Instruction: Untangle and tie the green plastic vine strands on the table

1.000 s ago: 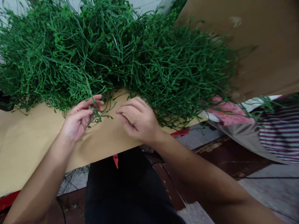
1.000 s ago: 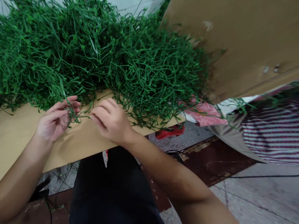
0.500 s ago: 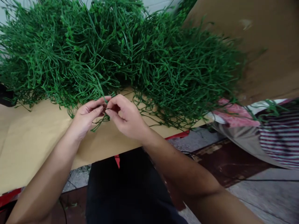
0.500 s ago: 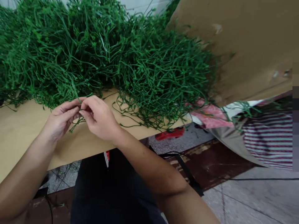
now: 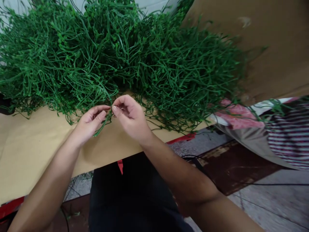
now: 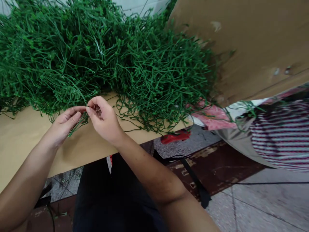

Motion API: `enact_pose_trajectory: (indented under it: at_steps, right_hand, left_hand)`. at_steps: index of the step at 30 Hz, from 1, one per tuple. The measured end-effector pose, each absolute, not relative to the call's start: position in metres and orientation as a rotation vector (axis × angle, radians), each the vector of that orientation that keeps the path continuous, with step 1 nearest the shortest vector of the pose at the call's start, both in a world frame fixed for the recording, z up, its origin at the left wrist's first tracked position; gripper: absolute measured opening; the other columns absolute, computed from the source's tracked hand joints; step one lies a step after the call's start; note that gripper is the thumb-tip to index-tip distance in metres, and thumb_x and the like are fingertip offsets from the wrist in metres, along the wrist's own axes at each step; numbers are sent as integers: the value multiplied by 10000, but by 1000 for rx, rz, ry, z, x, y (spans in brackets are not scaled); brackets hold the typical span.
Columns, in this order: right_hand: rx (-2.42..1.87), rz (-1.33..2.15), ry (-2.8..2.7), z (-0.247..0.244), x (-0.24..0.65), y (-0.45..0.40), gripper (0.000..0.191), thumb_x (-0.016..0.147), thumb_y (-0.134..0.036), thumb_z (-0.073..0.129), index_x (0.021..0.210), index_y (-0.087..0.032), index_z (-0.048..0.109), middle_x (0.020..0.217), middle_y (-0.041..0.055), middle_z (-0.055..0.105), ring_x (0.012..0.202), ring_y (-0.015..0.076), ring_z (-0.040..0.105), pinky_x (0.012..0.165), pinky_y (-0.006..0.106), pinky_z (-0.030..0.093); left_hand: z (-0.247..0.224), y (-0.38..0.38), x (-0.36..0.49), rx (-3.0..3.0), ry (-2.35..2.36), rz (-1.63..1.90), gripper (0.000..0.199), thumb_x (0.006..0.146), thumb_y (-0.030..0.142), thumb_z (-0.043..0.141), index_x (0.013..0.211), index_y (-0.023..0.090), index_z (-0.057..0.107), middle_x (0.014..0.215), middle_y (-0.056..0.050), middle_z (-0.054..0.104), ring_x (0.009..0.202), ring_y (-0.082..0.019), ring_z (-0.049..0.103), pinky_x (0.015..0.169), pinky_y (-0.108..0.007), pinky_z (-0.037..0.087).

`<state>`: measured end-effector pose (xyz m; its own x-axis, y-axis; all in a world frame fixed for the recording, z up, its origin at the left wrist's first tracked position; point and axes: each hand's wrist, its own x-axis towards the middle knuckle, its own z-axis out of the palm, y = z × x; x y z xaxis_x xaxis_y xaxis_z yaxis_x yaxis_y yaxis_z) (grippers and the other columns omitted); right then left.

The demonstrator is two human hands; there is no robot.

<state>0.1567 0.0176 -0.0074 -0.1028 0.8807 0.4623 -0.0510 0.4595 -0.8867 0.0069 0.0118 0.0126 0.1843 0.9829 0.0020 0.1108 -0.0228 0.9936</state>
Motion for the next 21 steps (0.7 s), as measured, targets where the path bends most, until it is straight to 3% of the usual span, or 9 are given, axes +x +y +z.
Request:
enact_pose_trajectory:
  at_steps: [5,13,21]
  right_hand:
    - [-803,693,-1638,-3,156,19,66,827,-214,523,777,-183,493,789,19,500,740,114,487,657,261,429]
    - [-735,995,-1416,-4,151,17,104,841,-283,529,858,-187,495,791,8,543,683,92,529,649,250,466]
    - [-759,716,-1658,-7,148,5,195,807,-304,589,942,-168,550,935,61,600,898,152,546,799,319,471]
  left_hand:
    - [14,8,9,1668,1103,1057,342,711,477,661,909,198,686,961,-46,582,958,-177,516,865,-283,435]
    - [13,10,9,1404,1147,1177,229,661,398,732,706,178,689,825,-19,597,861,-129,551,823,-232,456]
    - [28,6,2,912,1045,1244,144,724,328,695,720,186,670,827,14,669,597,-43,553,553,-147,468]
